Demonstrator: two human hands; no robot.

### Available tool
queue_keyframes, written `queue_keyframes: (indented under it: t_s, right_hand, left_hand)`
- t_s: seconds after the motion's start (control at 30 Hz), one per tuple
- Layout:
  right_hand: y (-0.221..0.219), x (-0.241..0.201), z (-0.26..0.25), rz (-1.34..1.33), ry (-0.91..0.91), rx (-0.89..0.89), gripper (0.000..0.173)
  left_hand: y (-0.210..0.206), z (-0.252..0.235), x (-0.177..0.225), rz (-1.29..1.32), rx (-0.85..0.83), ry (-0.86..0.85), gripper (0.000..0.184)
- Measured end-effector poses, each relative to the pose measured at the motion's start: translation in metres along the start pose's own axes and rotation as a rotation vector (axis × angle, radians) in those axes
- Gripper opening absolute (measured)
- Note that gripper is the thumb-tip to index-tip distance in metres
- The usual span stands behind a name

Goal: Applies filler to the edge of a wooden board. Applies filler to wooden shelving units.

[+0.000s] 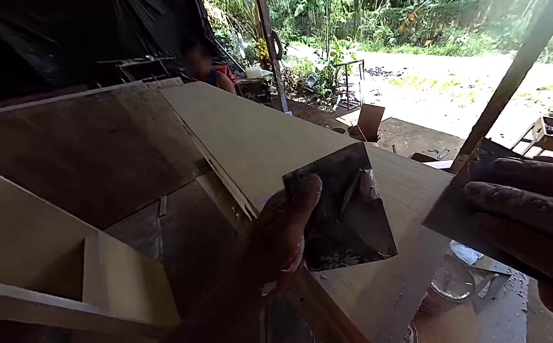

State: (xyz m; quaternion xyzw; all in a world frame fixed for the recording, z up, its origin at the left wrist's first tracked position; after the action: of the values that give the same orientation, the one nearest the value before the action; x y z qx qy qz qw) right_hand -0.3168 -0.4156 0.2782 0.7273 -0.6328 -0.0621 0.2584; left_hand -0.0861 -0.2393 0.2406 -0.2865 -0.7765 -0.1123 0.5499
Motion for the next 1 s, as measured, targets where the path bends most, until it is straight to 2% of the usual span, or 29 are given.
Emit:
queue_keyframes:
  t_s: [0.13, 0.23, 0.33, 0.4, 0.53, 0.6, 0.67, 0.7, 0.77, 0.83, 1.0]
  right_hand:
    - [-0.01, -0.008, -0.008, 0.061, 0.06, -0.007, 0.035]
    - [-0.016, -0.011, -0.007, 0.113, 0.092, -0.006, 0.033]
    - [-0.015, -0.002, 0.003, 0.015, 0.065, -0.073, 0.032]
    - [0.0, 0.022, 0.017, -0.146, -0.036, -0.116, 0.035]
    - [0.036, 0.083, 0.048, -0.258, -0.257, 0.035, 0.021]
    - [0.027, 0.088, 0.059, -0.229, -0.25, -0.017, 0.021]
    - [0.01, 0.087, 0.067, -0.204, -0.206, -0.102, 0.027]
    - [0.003, 0.087, 0.07, -0.201, -0.189, -0.131, 0.028]
    - [-0.007, 0.09, 0.072, -0.186, -0.17, -0.164, 0.03]
    - [-0.015, 0.094, 0.072, -0.168, -0.156, -0.186, 0.033]
    - [-0.002, 0.097, 0.076, -0.188, -0.179, -0.241, 0.031]
  left_hand:
    - [-0.028, -0.001, -0.001, -0.055, -0.049, -0.016, 0.03]
    - [-0.046, 0.0, 0.001, -0.062, -0.14, -0.106, 0.032]
    - [-0.05, -0.001, 0.007, -0.114, -0.107, -0.179, 0.031]
    - [-0.032, -0.012, 0.006, -0.082, 0.029, -0.18, 0.029]
    - [0.025, -0.035, -0.003, -0.015, 0.259, -0.224, 0.032]
    - [0.063, -0.038, -0.027, -0.109, 0.325, -0.238, 0.029]
    - [0.12, -0.043, -0.07, -0.191, 0.295, -0.306, 0.032]
    - [0.132, -0.042, -0.078, -0.239, 0.343, -0.313, 0.03]
    - [0.132, -0.038, -0.08, -0.299, 0.425, -0.289, 0.029]
    - [0.127, -0.034, -0.08, -0.302, 0.44, -0.26, 0.027]
    - [0.117, -0.012, -0.083, -0.066, 0.28, -0.285, 0.02]
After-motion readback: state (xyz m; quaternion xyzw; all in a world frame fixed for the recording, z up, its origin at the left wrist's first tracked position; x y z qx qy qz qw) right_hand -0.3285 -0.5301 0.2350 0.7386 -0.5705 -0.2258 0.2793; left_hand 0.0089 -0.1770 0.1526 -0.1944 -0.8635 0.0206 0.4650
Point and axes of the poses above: each hand's wrist, its own z-axis away from the middle knuckle, its own y-axis out of the back of the hand, x = y × z, the point moved 6 cm from there along -z, towards the middle knuckle, and after that the axes turned 14 degrees about x, right-handed, at the moved point
